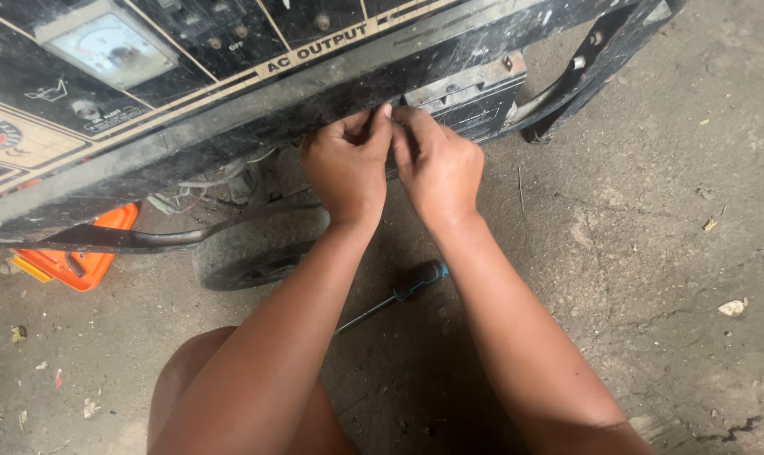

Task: The person manipulates wires and terminal connections on a portable generator, using a screwdriver to tighten or loosen components.

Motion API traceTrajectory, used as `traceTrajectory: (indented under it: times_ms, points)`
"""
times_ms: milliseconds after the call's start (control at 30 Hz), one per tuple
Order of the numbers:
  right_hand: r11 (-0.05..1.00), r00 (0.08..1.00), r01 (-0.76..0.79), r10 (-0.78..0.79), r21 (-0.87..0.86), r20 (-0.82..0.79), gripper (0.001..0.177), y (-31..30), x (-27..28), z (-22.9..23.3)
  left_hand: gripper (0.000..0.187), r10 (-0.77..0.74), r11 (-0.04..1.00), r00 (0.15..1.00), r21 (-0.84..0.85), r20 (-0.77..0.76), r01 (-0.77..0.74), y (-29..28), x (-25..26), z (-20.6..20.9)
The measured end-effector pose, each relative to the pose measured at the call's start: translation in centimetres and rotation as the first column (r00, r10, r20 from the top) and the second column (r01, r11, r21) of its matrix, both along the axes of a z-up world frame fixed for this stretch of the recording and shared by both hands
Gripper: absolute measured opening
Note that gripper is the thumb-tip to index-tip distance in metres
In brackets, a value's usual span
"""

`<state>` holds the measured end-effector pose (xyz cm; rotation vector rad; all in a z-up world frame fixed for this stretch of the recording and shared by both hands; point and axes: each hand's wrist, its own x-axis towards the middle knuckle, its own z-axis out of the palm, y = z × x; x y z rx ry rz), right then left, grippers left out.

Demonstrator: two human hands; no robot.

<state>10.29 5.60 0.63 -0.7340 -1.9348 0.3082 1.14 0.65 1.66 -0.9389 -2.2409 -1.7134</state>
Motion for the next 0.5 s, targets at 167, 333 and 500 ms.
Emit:
traceTrajectory:
  times_ms: [167, 333, 500]
  points:
    - [0.986, 1.000, 0.012, -0.014, 0.166, 0.015, 0.011, 0.6, 1.0, 1.2, 0.018, 0.012, 0.999, 0.988, 0.034, -0.151, -0.007, 0.0, -0.2, -1.0]
    - [0.991, 0.993, 0.042, -0.056, 0.126, 0.104, 0.013, 0.9, 0.7, 2.0, 0.020, -0.021, 0.998, 0.993, 0.048, -0.114, 0.026, 0.0, -0.5, -2.0]
    - [0.998, 1.000, -0.002, 0.002, 0.063, 0.002, 0.015, 0.6, 0.2, 1.5, 0.019, -0.030, 0.998, 0.991, 0.046, -0.130, 0.036, -0.1, -0.6, -2.6]
